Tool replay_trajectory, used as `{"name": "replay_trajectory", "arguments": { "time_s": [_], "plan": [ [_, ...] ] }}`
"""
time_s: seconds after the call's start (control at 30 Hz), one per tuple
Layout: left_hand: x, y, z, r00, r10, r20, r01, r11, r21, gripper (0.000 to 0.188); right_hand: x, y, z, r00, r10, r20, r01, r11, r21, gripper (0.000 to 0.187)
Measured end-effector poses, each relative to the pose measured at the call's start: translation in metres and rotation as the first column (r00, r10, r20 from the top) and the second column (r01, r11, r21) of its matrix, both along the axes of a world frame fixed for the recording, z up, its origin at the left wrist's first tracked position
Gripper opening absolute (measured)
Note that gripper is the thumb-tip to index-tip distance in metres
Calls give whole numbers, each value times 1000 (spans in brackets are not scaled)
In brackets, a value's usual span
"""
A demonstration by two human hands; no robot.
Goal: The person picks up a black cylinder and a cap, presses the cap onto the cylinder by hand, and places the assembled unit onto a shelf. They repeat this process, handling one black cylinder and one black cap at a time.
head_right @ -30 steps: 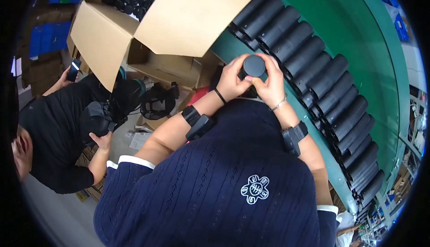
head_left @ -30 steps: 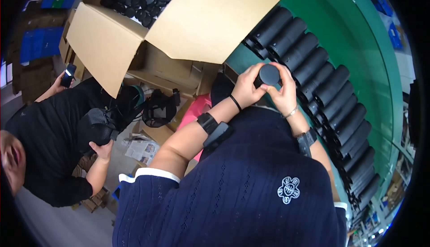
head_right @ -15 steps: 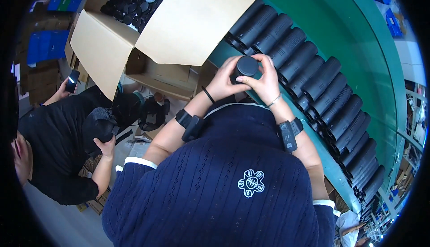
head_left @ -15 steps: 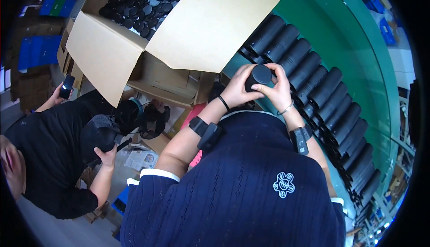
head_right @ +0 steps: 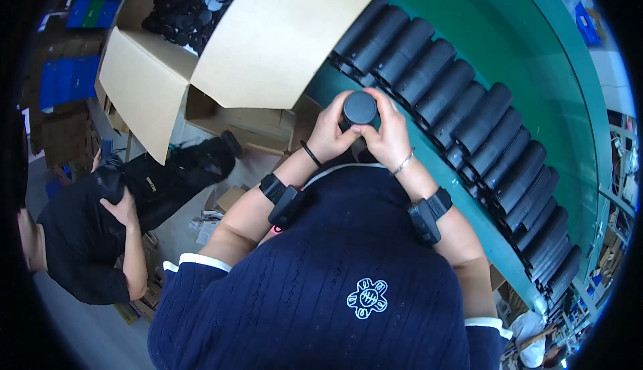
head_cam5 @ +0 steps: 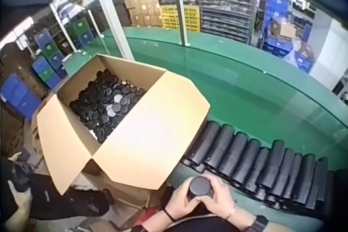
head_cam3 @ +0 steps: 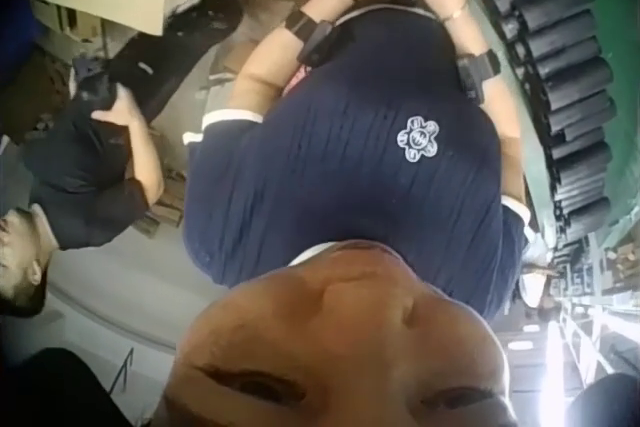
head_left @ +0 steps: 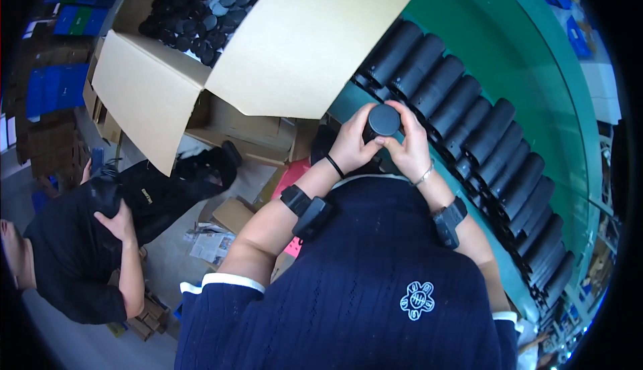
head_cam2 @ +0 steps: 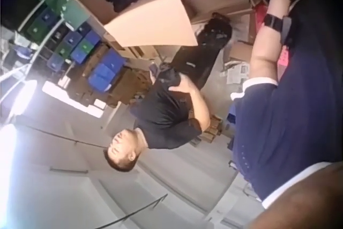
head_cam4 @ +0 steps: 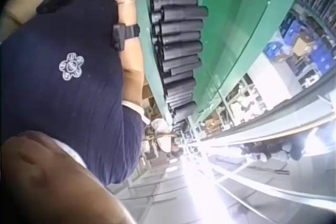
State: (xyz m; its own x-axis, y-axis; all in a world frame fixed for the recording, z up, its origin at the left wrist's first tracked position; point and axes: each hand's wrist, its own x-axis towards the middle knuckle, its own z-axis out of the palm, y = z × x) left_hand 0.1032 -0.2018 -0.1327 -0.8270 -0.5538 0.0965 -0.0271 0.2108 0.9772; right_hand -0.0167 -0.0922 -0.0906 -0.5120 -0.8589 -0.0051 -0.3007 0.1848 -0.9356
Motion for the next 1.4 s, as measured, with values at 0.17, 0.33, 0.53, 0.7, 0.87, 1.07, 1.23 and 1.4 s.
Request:
{"name": "replay_trajectory", "arguments": {
  "time_s": [0.17,0.33,0.53,0.7,0.87,1.07,1.23,1.4],
  "plan": [
    [-3,-7,3,1000,-26,-9,26,999,42,58,-8,-9,-4,994,2,106,3,999,-45,60],
    [-4,-7,1,984,-179,19,175,978,112,62,-10,4,-8,945,16,328,3,998,-57,63],
    [-8,-3,-2,990,-123,-74,112,985,-135,67,-8,10,-4,976,-41,215,70,989,-128,76],
    [-1,-2,-3,995,-83,-56,98,932,349,67,-21,10,3,999,28,-20,-29,998,-54,75],
    [-8,-9,16,980,-195,47,199,973,-118,65,-11,10,-16,951,61,303,-19,990,-141,74],
    [-13,-4,0,991,-118,69,117,993,11,66,-11,3,-5,959,7,284,12,998,-65,61],
    [-21,-4,6,998,-17,65,24,993,-116,58,-16,-6,-16,992,-95,77,104,989,-109,60],
    [-24,-14,2,985,-160,70,149,979,141,61,-13,-6,-18,982,-143,124,149,988,-45,60]
  ]
}}
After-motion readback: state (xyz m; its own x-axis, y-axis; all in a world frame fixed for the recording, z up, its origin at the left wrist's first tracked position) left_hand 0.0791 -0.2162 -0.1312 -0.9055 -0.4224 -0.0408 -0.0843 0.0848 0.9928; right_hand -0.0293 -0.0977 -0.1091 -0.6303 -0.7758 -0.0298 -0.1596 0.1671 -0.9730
